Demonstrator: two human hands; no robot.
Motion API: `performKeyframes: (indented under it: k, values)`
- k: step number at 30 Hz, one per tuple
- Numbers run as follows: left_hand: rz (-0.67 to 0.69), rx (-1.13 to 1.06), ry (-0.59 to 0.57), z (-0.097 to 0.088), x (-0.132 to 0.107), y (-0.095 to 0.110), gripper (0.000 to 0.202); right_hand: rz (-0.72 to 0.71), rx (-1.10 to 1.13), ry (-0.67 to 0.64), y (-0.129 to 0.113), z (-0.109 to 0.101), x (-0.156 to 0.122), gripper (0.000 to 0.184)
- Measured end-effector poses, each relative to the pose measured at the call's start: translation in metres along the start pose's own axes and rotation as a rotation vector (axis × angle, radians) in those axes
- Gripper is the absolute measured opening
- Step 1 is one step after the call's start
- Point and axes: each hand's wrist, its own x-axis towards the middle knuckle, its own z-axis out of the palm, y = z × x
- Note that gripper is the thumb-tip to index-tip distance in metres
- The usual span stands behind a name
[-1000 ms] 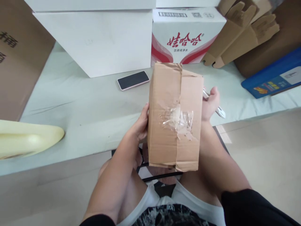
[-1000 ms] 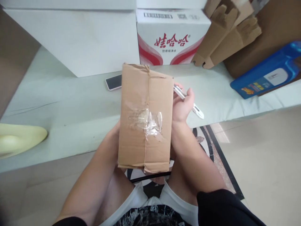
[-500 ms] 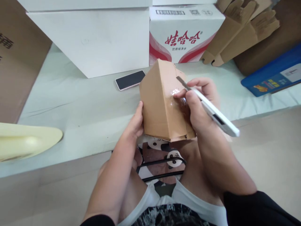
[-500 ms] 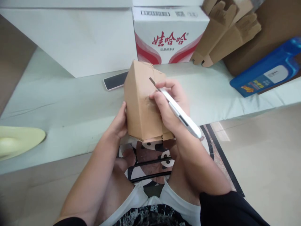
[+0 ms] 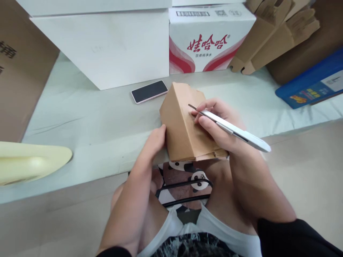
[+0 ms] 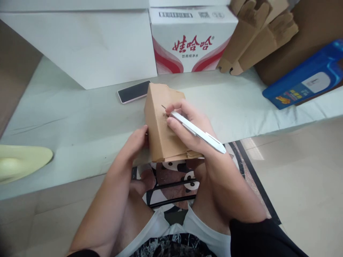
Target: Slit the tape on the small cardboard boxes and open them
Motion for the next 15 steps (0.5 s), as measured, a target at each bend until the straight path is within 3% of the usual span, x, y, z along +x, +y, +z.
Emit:
performKeyframes:
  k: [3, 6, 8, 9, 12, 15]
  values:
    - [0.137, 0.124, 0.189, -0.013, -0.005, 0.009, 0.033, -0.078, 0.018, -0.133, -0.004, 0.005, 0.0, 0.022]
    - [0.654, 0.216, 0.387, -0.02, -0.013, 0.016, 0.045, -0.19, 0.06, -0.252, -0.014, 0.019, -0.002, 0.019]
    - [1.024, 0.241, 0.348, -0.02, -0.018, 0.016, 0.047, -0.226, 0.087, -0.292, -0.021, 0.028, -0.003, 0.019]
    - [1.133, 0.262, 0.279, -0.018, -0.02, 0.014, 0.046, -0.225, 0.104, -0.285, -0.023, 0.031, -0.004, 0.019]
    - [1.23, 0.399, 0.124, -0.015, -0.022, 0.008, 0.041, -0.11, 0.143, -0.078, -0.023, 0.038, -0.004, 0.017]
    - [1.213, 0.473, 0.103, -0.015, -0.021, 0.002, 0.041, 0.057, 0.147, 0.156, -0.016, 0.04, -0.003, 0.017]
